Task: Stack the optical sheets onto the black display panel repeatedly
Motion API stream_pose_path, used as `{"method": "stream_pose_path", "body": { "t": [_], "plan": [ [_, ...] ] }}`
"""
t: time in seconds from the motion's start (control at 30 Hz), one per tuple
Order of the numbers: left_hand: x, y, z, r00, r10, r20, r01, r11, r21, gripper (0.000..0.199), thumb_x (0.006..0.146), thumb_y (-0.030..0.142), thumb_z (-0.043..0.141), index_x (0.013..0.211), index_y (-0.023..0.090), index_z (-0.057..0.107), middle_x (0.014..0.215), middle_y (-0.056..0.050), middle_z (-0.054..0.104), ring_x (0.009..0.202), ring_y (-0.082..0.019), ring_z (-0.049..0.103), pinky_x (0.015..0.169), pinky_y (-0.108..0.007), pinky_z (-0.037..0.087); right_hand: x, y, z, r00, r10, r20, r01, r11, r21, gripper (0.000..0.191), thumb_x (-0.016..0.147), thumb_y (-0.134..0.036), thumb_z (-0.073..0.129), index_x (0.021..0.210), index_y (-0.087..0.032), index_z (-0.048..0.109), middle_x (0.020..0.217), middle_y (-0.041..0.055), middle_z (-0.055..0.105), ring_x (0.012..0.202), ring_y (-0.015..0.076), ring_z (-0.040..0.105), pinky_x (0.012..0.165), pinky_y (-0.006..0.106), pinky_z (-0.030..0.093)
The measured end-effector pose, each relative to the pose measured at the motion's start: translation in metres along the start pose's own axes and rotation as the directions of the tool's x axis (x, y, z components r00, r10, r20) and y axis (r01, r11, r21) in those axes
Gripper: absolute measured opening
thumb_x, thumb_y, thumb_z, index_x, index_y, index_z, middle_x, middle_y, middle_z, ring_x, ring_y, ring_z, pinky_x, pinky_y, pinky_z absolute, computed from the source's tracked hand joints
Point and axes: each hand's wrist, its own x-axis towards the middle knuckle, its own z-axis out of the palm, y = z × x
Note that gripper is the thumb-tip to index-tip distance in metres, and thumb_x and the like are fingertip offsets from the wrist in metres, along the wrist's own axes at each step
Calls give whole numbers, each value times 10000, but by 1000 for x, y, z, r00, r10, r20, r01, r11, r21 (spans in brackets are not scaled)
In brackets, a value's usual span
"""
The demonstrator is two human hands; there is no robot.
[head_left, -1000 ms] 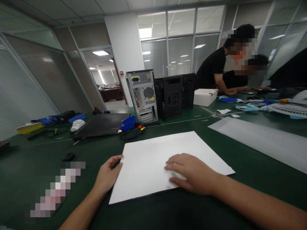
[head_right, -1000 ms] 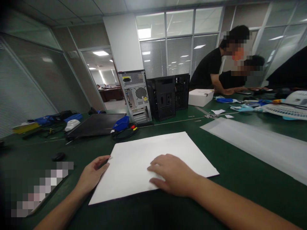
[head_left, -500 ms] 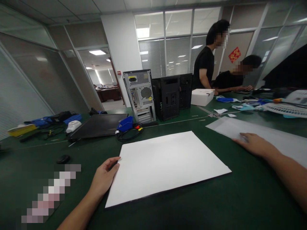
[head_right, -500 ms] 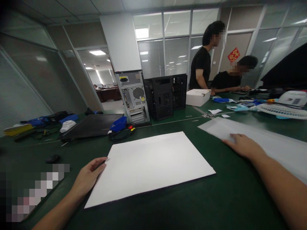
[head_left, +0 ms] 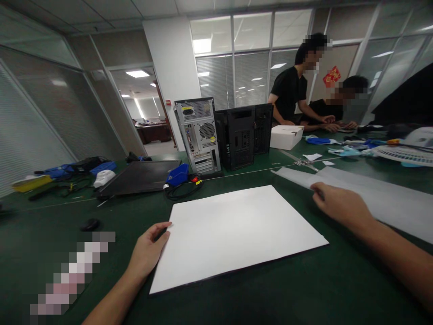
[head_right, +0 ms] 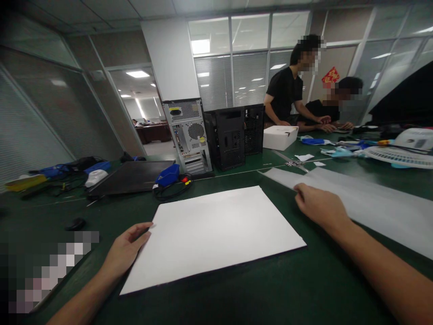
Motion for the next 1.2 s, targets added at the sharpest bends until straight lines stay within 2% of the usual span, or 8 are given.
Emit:
{"method": "stream_pose_path", "body": {
  "t": [0.13, 0.3, 0.63, 0.7, 0.77, 0.93, 1.07, 1.2],
  "plan": [
    [-1, -2, -1, 1000, -2, 9, 2, 1000, -28, 416, 652, 427, 663, 980, 171, 680, 1088, -118, 708, 892, -259, 675, 719, -340, 531, -16, -78, -15, 963, -265, -44, 268, 957, 110, 305, 888, -325, 411, 1131, -265, 586, 1030, 43, 664, 801, 195, 626, 663, 314, 439],
    [-1, -6, -3, 999, 4, 42, -4, 1000, -21, 423, 684, 420, 648, 1021, 164, 661, 1137, -127, 682, 902, -255, 669, 698, -329, 526, -44, -146, -32, 806, -587, -76, 584, 768, 262, 295, 892, -226, 404, 1117, -228, 595, 1016, 49, 660, 861, 171, 619, 736, 315, 469],
    [-4, -2, -2, 996, -39, 78, 39, 999, 6, 448, 712, 424, 623, 1065, 148, 622, 1181, -134, 647, 774, -202, 662, 594, -278, 499, -64, -169, -42, 643, -760, -92, 700, 534, 475, 379, 907, -264, 412, 1269, -271, 524, 1266, 32, 563, 1157, 176, 513, 967, 375, 417],
    [-4, 0, -1, 996, -43, 75, 42, 999, 11, 450, 710, 422, 623, 1064, 145, 622, 1162, -133, 653, 755, -196, 657, 589, -278, 497, -60, -165, -41, 661, -744, -101, 692, 551, 466, 414, 897, -343, 446, 1301, -270, 504, 1274, 46, 557, 1163, 190, 510, 971, 389, 416],
    [-5, 2, 0, 997, -35, 65, 34, 999, 18, 440, 705, 416, 625, 1049, 143, 630, 1136, -127, 664, 758, -196, 656, 600, -280, 499, -52, -155, -36, 748, -656, -96, 631, 659, 409, 460, 888, -418, 452, 1320, -264, 494, 1276, 62, 554, 1160, 222, 512, 965, 423, 420],
    [-5, 1, 0, 998, -21, 67, 21, 1000, -5, 434, 689, 412, 638, 1032, 145, 640, 1112, -120, 676, 729, -190, 652, 589, -282, 496, -23, -101, -5, 978, -204, 54, 192, 966, 172, 584, 873, -572, 363, 1316, -220, 506, 1291, 122, 527, 1117, 315, 521, 921, 509, 419],
    [-3, -4, -1, 997, -16, 70, 17, 1000, -14, 416, 700, 378, 626, 1050, 154, 641, 1148, -121, 664, 740, -192, 654, 594, -285, 495, -9, -50, 15, 975, 85, 207, -101, 993, 64, 771, 825, -702, 287, 1328, -152, 483, 1297, 193, 492, 1080, 378, 517, 831, 555, 432],
    [-2, -5, -2, 999, 2, 51, -2, 1000, 9, 374, 700, 323, 610, 1032, 159, 655, 1143, -110, 669, 827, -209, 656, 657, -292, 500, -8, -35, 22, 958, 102, 269, -129, 988, 84, 783, 821, -725, 238, 1229, -145, 570, 1192, 193, 557, 966, 343, 570, 752, 506, 466]
  ]
}}
